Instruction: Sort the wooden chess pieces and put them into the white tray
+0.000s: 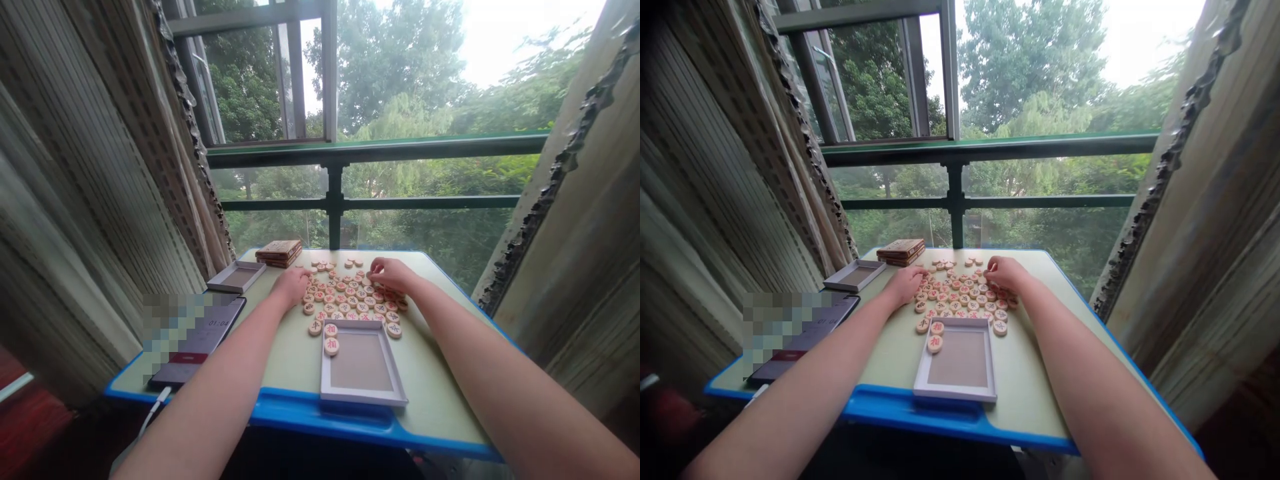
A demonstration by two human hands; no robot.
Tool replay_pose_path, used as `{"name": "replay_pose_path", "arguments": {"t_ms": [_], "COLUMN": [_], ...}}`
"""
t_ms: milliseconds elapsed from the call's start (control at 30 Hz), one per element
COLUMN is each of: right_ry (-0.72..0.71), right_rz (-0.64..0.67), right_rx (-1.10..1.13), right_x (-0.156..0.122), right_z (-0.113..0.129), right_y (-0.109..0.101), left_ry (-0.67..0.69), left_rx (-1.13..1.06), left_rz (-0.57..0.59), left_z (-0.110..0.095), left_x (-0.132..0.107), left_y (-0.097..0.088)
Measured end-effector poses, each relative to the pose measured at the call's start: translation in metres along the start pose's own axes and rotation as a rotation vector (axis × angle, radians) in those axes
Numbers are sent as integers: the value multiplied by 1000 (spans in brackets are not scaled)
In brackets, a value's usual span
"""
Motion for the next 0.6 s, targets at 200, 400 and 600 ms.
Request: {"name": "replay_pose_path", "arguments": {"t_ms": [200,400,600], "right_ry": [-109,-188,-111], "right_rz": [-21,13,-62], "right_rx": [-27,-101,-169], "right_x": [1,2,4], "right_z": [10,11,-2], "right_y": [-1,2,-1], "left_ry": [53,114,139], "left_rx": [149,236,266], "left_rz": [1,8,73], "left_z": [-10,-23,-26], "left_x": [-6,-9,-7], "left_y": [-1,4,7]}}
Point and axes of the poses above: each hand's wrist, its own x-axis towards the middle knuckle, its own y-axis out of the palm, z = x × y, the point moved 9 cm from there along x, towards the middle knuckle, and after that the axes turned 9 degrees about -y, right-handed, at the moved point
